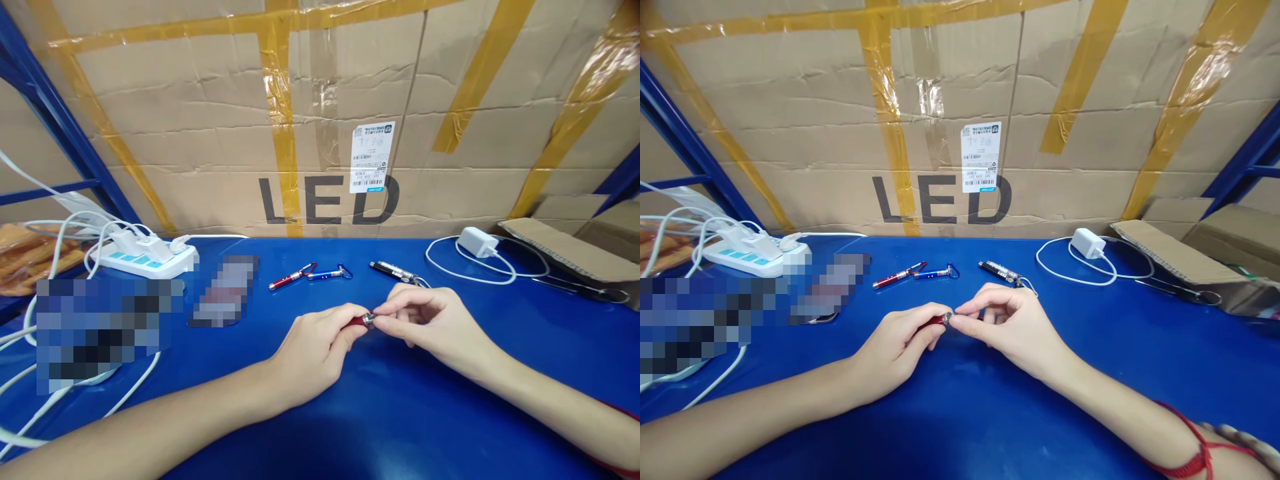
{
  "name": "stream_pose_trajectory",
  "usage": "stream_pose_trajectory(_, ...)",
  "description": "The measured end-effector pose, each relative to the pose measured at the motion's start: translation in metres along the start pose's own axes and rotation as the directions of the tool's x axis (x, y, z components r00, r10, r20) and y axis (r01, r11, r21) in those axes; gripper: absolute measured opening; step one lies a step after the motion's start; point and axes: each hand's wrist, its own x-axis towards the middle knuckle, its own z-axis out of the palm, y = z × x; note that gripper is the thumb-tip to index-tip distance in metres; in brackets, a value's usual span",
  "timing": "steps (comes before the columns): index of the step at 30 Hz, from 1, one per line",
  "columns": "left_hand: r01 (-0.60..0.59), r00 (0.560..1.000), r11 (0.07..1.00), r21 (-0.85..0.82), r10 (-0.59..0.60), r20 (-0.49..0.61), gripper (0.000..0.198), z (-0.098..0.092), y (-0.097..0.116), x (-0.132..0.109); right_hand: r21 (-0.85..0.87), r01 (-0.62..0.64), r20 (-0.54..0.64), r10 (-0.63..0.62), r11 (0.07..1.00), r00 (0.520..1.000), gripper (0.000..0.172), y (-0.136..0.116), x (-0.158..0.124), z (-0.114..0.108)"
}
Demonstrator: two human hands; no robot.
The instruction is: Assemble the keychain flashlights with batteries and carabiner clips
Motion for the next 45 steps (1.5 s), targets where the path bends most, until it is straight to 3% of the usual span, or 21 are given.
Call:
stream_pose_trajectory(6,0.029,0.999,0.998,0.048,-0.03,0.031,0.021,0.0004,-0.0012,0.0007,0.112,-0.142,0.141,0.126,0.983,0.982,0.031,-0.0006,-0.0004,0.0)
stream_pose_trajectory(14,0.057,0.995,0.996,0.067,-0.062,0.073,0.018,0.0021,-0.0028,0.0011,-0.024,-0.055,0.102,0.057,0.998,0.993,0.037,-0.0069,-0.0044,0.0042)
stream_pose_trajectory(27,0.025,1.0,0.997,0.079,-0.026,0.016,0.017,0.0022,-0.0038,-0.0005,0.062,-0.355,0.249,0.33,0.933,0.91,0.028,-0.0032,-0.0044,0.0016)
stream_pose_trajectory(35,0.001,1.0,1.0,0.0,-0.001,-0.017,0.021,0.0013,-0.004,0.0002,0.06,-0.396,0.269,0.367,0.916,0.891,0.032,-0.0032,-0.0035,-0.0011)
stream_pose_trajectory(38,0.039,0.999,0.999,0.001,-0.039,-0.027,0.019,0.0012,-0.003,0.0009,0.016,-0.361,0.238,0.347,0.933,0.907,0.033,-0.0021,-0.0037,0.0006)
stream_pose_trajectory(40,0.069,0.997,0.998,-0.01,-0.07,-0.031,0.019,0.0011,-0.002,0.0016,-0.068,-0.268,0.149,0.275,0.961,0.95,0.033,-0.0014,-0.0041,0.0015)
stream_pose_trajectory(42,0.096,0.995,0.995,-0.024,-0.097,-0.037,0.019,0.0008,-0.0009,0.002,-0.19,-0.09,0.021,0.096,0.978,0.995,0.028,-0.0012,-0.0044,0.0015)
stream_pose_trajectory(45,0.11,0.993,0.993,-0.043,-0.112,-0.045,0.017,0.0004,-0.0002,0.002,-0.338,0.186,-0.055,-0.216,0.923,0.975,0.02,-0.0015,-0.0046,-0.0006)
